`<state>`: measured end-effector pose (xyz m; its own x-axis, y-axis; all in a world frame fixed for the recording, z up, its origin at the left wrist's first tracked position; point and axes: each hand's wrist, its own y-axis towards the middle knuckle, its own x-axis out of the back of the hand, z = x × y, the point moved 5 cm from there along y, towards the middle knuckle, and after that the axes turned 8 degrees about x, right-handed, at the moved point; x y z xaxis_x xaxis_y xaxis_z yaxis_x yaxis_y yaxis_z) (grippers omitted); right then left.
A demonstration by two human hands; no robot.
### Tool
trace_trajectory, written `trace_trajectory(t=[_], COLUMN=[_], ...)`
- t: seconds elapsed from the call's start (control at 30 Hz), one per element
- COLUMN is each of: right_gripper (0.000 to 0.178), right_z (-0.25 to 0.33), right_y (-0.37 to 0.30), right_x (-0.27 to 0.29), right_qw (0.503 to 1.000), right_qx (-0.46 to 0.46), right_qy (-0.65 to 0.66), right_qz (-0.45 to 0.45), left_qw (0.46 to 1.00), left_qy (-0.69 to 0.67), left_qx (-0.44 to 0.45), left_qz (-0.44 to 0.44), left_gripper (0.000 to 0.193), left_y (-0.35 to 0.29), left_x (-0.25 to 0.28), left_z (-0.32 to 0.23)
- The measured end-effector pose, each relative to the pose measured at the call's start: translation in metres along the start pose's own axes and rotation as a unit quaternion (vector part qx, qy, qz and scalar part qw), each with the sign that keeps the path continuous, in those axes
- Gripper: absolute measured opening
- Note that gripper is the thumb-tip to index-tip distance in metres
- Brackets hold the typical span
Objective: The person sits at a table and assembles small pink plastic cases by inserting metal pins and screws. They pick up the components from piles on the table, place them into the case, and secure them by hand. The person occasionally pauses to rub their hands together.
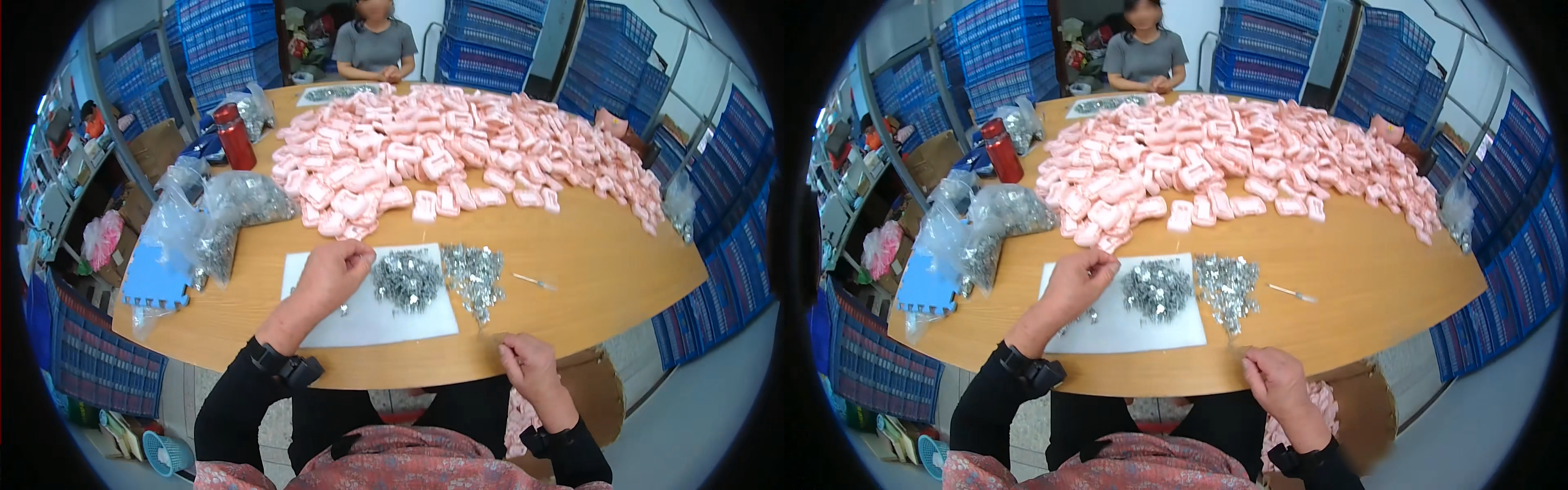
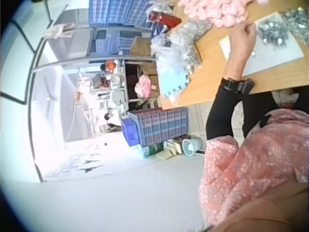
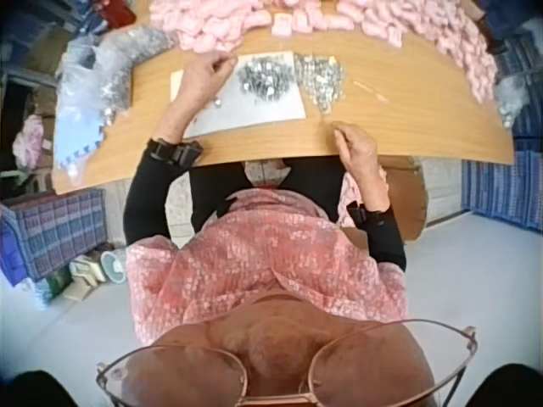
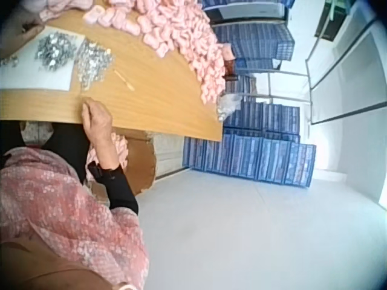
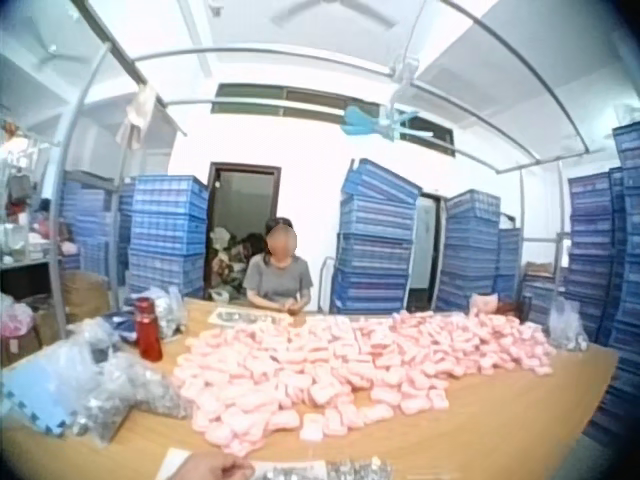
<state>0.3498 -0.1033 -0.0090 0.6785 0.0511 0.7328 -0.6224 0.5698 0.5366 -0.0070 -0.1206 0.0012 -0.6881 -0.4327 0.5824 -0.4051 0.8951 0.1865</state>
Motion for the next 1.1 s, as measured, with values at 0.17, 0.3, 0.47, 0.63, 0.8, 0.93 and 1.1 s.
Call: trace_trajectory(t=[0.17, 0.3, 0.47, 0.63, 0.8, 0.93, 1.1], right_gripper=[0.007, 0.005, 0.006, 0.006, 0.007, 0.009, 0.033], right_z=[-0.005, -0.011, -0.015, -0.007, 0.001, 0.009, 0.052], right_y=[0.016, 0.01, 0.007, 0.018, 0.022, 0.029, 0.082], right_x=[-0.01, -0.015, -0.018, -0.021, -0.026, -0.033, -0.041], right_qw=[1.0, 0.998, 0.997, 0.998, 0.997, 0.997, 0.986], right_qx=[-0.008, -0.036, -0.052, -0.033, -0.015, -0.002, 0.139], right_qy=[0.019, 0.051, 0.047, 0.055, 0.069, 0.078, 0.029], right_qz=[-0.012, -0.033, -0.022, -0.021, -0.008, 0.003, 0.084], left_qw=[1.0, 0.996, 0.995, 0.994, 0.99, 0.976, 0.952], left_qy=[0.018, 0.055, 0.07, 0.092, 0.12, 0.185, 0.238], left_qx=[0.026, 0.069, 0.063, 0.027, 0.037, -0.045, -0.18], left_qz=[0.0, -0.014, -0.024, -0.046, -0.059, -0.104, -0.062], left_gripper=[0.021, 0.022, 0.025, 0.024, 0.021, 0.016, 0.015], left_y=[0.002, 0.005, 0.015, 0.023, 0.029, 0.033, 0.029], left_x=[0.005, 0.021, 0.03, 0.033, 0.033, 0.031, 0.002], left_z=[0.01, 0.024, 0.029, 0.034, 0.046, 0.047, 0.006])
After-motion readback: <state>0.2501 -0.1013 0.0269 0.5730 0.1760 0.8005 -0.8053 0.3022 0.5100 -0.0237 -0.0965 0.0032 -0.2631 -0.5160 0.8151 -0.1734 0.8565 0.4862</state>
